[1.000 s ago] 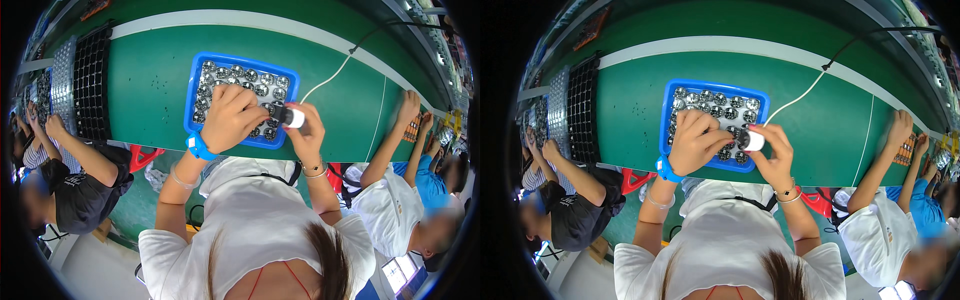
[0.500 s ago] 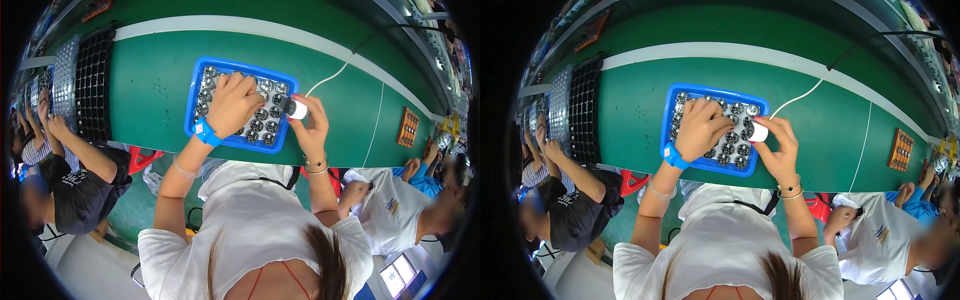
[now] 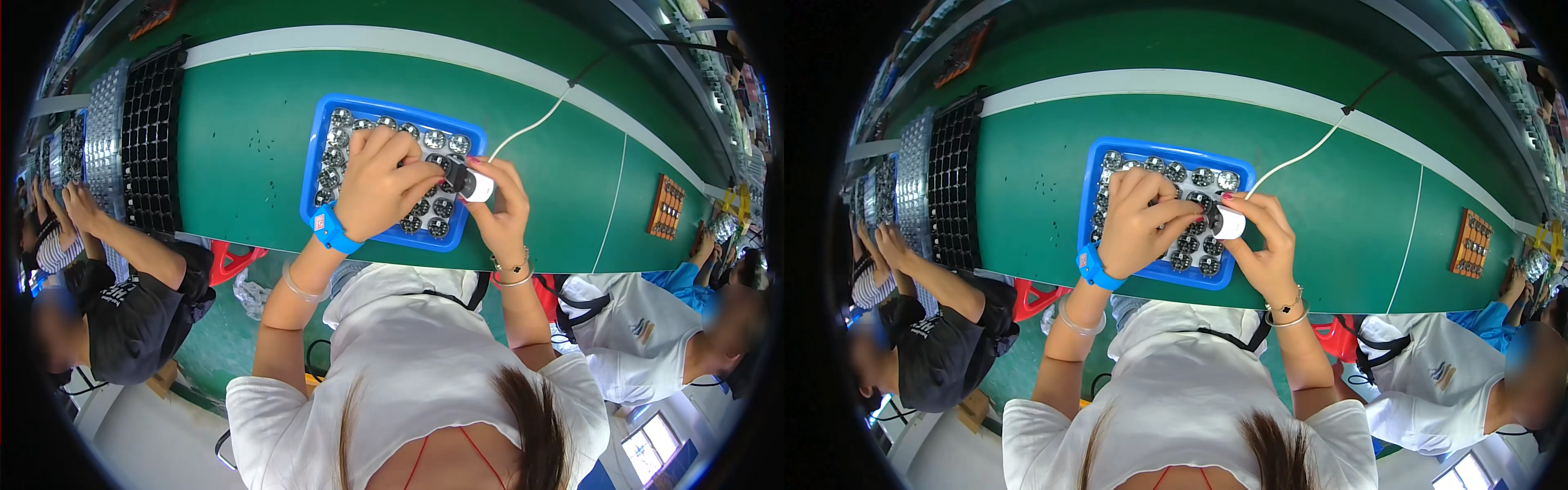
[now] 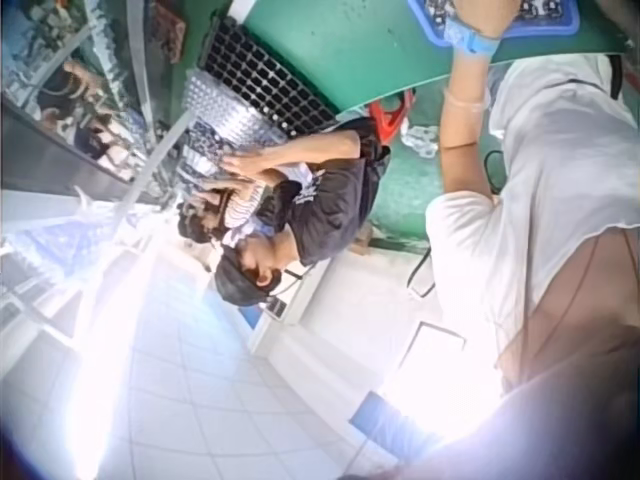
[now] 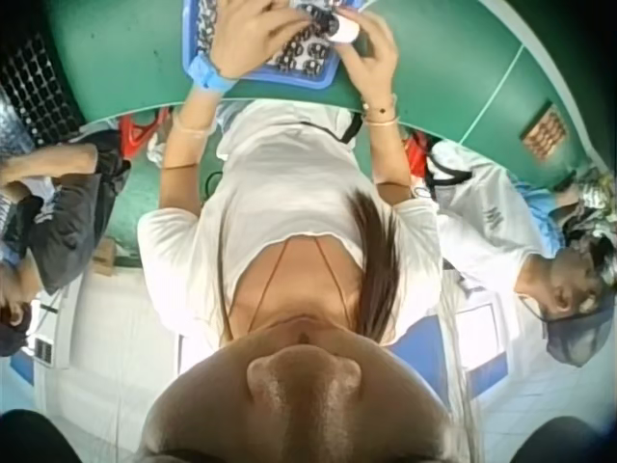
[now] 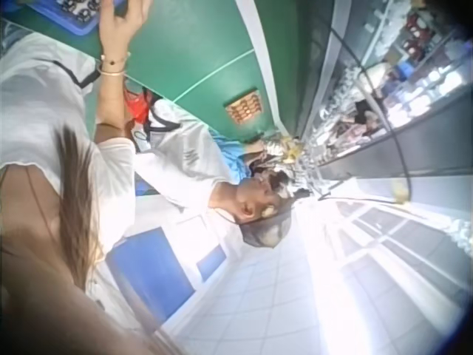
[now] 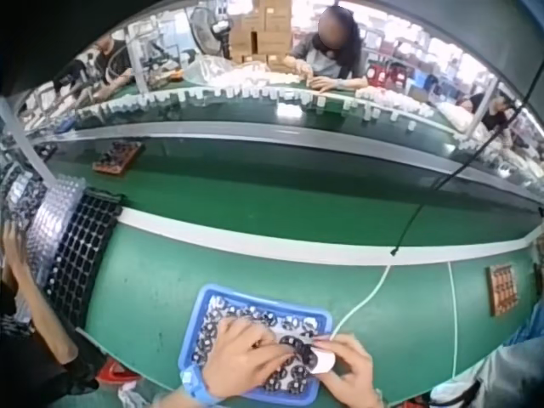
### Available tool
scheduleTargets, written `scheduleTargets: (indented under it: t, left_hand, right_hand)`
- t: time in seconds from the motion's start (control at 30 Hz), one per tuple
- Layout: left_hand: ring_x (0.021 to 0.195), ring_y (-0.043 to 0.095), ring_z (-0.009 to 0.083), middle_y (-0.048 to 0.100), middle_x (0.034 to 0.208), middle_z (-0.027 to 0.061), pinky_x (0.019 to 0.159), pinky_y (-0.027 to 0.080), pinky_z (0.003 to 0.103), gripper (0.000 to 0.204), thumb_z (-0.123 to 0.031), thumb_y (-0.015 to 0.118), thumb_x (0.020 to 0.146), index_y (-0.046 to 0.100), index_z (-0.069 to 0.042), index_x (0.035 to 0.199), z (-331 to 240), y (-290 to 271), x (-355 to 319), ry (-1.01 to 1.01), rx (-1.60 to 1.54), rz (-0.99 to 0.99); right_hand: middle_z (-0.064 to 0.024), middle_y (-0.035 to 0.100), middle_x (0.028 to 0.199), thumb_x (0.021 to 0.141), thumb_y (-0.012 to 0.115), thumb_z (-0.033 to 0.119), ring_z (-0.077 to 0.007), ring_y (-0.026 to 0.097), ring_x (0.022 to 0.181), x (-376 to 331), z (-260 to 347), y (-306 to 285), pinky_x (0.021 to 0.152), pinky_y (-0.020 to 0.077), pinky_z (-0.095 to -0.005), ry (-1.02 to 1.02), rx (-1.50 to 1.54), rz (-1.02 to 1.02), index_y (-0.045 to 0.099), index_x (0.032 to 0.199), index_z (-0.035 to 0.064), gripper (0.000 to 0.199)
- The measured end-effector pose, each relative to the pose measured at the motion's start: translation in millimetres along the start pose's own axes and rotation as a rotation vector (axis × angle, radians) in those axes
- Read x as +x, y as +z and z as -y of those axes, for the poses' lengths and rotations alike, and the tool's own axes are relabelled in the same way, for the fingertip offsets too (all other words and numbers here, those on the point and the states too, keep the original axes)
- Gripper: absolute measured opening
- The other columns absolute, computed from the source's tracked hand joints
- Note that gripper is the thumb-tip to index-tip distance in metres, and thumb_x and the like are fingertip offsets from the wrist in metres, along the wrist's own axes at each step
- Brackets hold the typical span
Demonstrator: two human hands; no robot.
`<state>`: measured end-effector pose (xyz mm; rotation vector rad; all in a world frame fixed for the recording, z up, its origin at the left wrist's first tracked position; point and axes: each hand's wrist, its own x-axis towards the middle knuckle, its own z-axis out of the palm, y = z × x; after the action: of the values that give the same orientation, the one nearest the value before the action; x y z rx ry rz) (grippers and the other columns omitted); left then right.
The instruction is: Assembling and inspecting small electronic components on an assembly line.
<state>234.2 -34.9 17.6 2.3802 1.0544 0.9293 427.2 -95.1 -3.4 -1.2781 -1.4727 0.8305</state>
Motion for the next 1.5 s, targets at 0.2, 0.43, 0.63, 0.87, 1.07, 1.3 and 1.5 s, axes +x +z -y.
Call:
scheduleTargets:
  t: [0.2,0.43,0.63,0.87,1.07,1.3,1.5]
  left_hand:
    - [0.074,0.047,0.0176,0.046,0.072,-0.0027,0.072,0.031,0.034,0.013,-0.017,0.076,0.067,0.071,-0.018,0.078,-2.2,1.5,-1.8,-0.045,-0.025,-0.077]
    - [0.074,0.046,0.0178,0.046,0.073,-0.0025,0.072,0.031,0.035,0.013,-0.017,0.076,0.067,0.07,-0.017,0.078,-2.5,1.5,-2.6,-0.049,-0.025,-0.051]
    - [0.076,0.045,0.0174,0.044,0.075,-0.0022,0.073,0.03,0.034,0.013,-0.02,0.075,0.069,0.072,-0.018,0.081,8.2,9.0,-7.8,-0.03,0.075,0.108]
    - [0.081,0.046,0.0194,0.045,0.078,-0.0003,0.075,0.032,0.035,0.011,-0.022,0.075,0.069,0.069,-0.015,0.075,11.2,5.6,13.0,-0.059,0.08,0.068]
    - [0.079,0.046,0.0185,0.044,0.078,-0.0006,0.073,0.031,0.034,0.01,-0.019,0.074,0.07,0.07,-0.016,0.079,19.8,15.6,20.7,0.012,0.11,0.085]
    - [0.077,0.045,0.0175,0.043,0.075,-0.0018,0.073,0.03,0.034,0.011,-0.02,0.075,0.07,0.071,-0.018,0.079,10.1,6.1,24.2,0.033,0.05,0.019]
    - [0.08,0.046,0.0174,0.044,0.076,-0.0019,0.075,0.031,0.034,0.01,-0.02,0.075,0.069,0.071,-0.018,0.079,19.3,9.1,22.3,-0.01,0.083,0.032]
  right_hand:
    - [-0.0125,0.059,0.11,0.069,0.073,-0.003,-0.0224,0.058,0.103,-2.1,0.9,5.2,0.091,0.0452,-0.0312,0.047,0.135,-0.082,0.064,0.11,0.0006,0.042]
    - [-0.0122,0.058,0.113,0.075,0.07,0.0,-0.0226,0.057,0.106,-5.6,-4.8,3.4,0.093,0.0438,-0.0327,0.084,0.225,-0.078,0.059,0.115,-0.0015,0.042]
    - [-0.0128,0.055,0.125,0.088,0.065,0.012,-0.0219,0.055,0.11,-4.9,-12.7,-6.7,0.097,0.0426,-0.0357,0.207,0.448,-0.291,0.048,0.126,-0.0023,0.044]
    - [-0.0122,0.057,0.121,0.083,0.068,0.005,-0.02,0.056,0.108,9.9,-11.6,-14.1,0.096,0.0418,-0.0319,0.145,0.268,-0.134,0.054,0.12,-0.0031,0.041]
    - [-0.0106,0.057,0.114,0.074,0.068,-0.004,-0.0207,0.053,0.109,21.7,-6.1,-10.9,0.096,0.0394,-0.0307,0.073,0.06,0.022,0.06,0.114,-0.0009,0.042]
    - [-0.0106,0.057,0.113,0.073,0.068,-0.004,-0.0205,0.053,0.109,27.4,-0.6,-9.3,0.096,0.0395,-0.0304,0.075,0.105,0.047,0.061,0.114,-0.0007,0.041]
    - [-0.0098,0.055,0.123,0.086,0.064,0.005,-0.0179,0.053,0.111,15.5,-14.3,-4.9,0.097,0.0406,-0.0304,0.244,0.401,-0.196,0.051,0.124,-0.0022,0.041]
